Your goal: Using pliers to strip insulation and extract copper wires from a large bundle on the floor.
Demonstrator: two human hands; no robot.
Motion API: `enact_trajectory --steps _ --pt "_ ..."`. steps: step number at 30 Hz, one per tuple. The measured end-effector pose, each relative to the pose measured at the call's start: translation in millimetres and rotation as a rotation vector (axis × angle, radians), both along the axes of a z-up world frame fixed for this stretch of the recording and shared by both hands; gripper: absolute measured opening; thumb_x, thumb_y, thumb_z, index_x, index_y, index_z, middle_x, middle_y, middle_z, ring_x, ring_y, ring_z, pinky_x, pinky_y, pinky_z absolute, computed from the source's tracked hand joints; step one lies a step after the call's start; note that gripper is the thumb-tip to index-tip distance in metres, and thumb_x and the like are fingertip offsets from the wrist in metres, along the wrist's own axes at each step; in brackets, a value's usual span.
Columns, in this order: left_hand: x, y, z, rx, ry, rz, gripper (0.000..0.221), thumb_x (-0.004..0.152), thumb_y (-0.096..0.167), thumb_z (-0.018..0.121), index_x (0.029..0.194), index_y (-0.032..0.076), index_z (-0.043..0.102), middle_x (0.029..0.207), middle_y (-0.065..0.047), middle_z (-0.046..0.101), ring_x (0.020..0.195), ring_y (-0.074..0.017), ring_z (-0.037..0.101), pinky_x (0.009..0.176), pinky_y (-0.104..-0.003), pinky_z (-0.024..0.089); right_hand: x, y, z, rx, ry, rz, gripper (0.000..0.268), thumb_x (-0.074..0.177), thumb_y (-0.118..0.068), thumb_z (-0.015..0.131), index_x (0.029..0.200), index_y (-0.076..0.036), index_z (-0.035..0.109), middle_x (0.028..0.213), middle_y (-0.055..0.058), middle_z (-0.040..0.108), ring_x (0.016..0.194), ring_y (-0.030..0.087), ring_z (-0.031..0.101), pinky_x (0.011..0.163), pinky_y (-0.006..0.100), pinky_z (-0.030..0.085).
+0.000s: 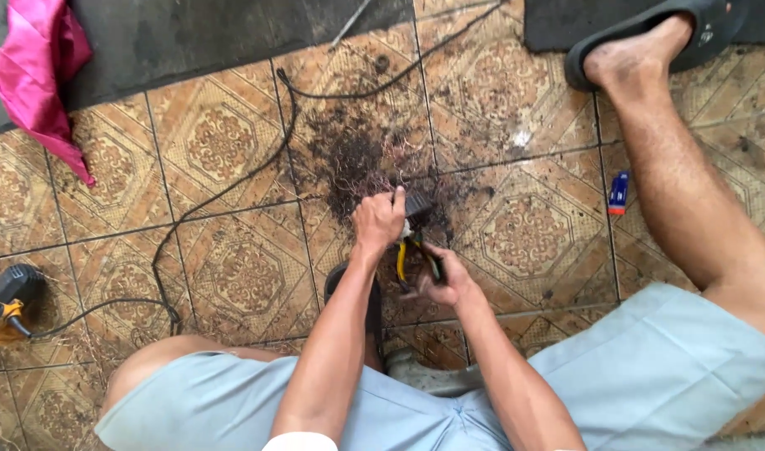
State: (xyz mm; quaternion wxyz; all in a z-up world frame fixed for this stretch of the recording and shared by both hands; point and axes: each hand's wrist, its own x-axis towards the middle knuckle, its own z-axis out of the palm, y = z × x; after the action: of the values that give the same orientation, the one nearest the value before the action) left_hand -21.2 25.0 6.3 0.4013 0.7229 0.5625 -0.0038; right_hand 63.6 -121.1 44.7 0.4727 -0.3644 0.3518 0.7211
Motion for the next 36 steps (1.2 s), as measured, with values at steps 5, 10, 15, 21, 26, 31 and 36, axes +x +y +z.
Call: enact_trajectory --steps 5,10,15,21,26,31,36 --pt "1 5 -5 -0.030 0.096 -0.024 0.059 0.095 0.053 0.039 0.086 0.011 0.080 0.082 -0.025 0.073 0.094 -0.0494 0.071 0.084 -0.058 0.052 5 1 -16 0.243 0.111 -0.141 0.033 0.099 -0.041 0.059 0.079 -0.015 0.054 0.071 -0.002 0.052 0.077 0.026 0.063 0.070 0.050 0.053" --pt "0 6 -8 -0.029 0.109 -0.022 0.060 0.095 0.054 0.039 0.088 0.010 0.079 0.084 -0.026 0.073 0.097 -0.0498 0.070 0.085 -0.059 0.052 8 -11 -72 0.329 0.165 -0.122 0.033 0.101 -0.044 0.057 0.082 -0.018 0.048 0.076 -0.006 0.040 0.082 0.017 0.054 0.051 0.023 0.041" --pt "0 5 -12 -0.001 0.118 -0.030 0.060 0.094 0.055 0.039 0.081 0.011 0.078 0.075 -0.024 0.070 0.086 -0.0483 0.071 0.078 -0.057 0.052 4 -6 -65 0.360 0.005 0.078 0.033 0.101 -0.045 0.057 0.083 -0.021 0.045 0.074 -0.007 0.039 0.073 0.014 0.055 0.042 0.016 0.034" --pt "-2 5 -2 0.086 -0.064 -0.022 0.057 0.107 0.043 0.032 0.063 0.014 0.055 0.045 -0.005 0.046 0.042 -0.0229 0.051 0.055 -0.036 0.045 -3 0 4 0.192 -0.211 0.240 0.030 0.093 -0.049 0.071 0.097 -0.021 0.060 0.093 -0.011 0.062 0.103 0.016 0.067 0.080 0.041 0.037" --pt "6 0 7 -0.013 0.092 -0.036 0.066 0.097 0.054 0.036 0.086 0.003 0.078 0.082 -0.031 0.071 0.090 -0.0513 0.071 0.079 -0.059 0.051 6 -24 -85 0.048 0.171 -0.046 0.018 0.092 -0.020 0.069 0.081 -0.013 0.056 0.066 -0.003 0.053 0.067 0.012 0.062 0.047 0.012 0.045" --pt "9 -1 1 -0.012 0.145 -0.037 0.061 0.095 0.055 0.038 0.091 0.011 0.080 0.084 -0.025 0.074 0.094 -0.0475 0.072 0.086 -0.057 0.054 17 7 42 0.044 0.042 0.017 0.024 0.091 -0.023 0.071 0.075 -0.015 0.055 0.063 -0.003 0.050 0.060 0.011 0.057 0.051 0.016 0.043" --pt "3 1 -2 0.004 0.047 -0.005 0.060 0.095 0.052 0.039 0.078 0.008 0.076 0.072 -0.022 0.070 0.083 -0.0446 0.073 0.078 -0.055 0.053 7 -10 -39 -0.016 0.064 0.042 0.033 0.087 -0.025 0.072 0.068 -0.011 0.049 0.056 -0.003 0.041 0.054 0.013 0.057 0.052 0.022 0.047"
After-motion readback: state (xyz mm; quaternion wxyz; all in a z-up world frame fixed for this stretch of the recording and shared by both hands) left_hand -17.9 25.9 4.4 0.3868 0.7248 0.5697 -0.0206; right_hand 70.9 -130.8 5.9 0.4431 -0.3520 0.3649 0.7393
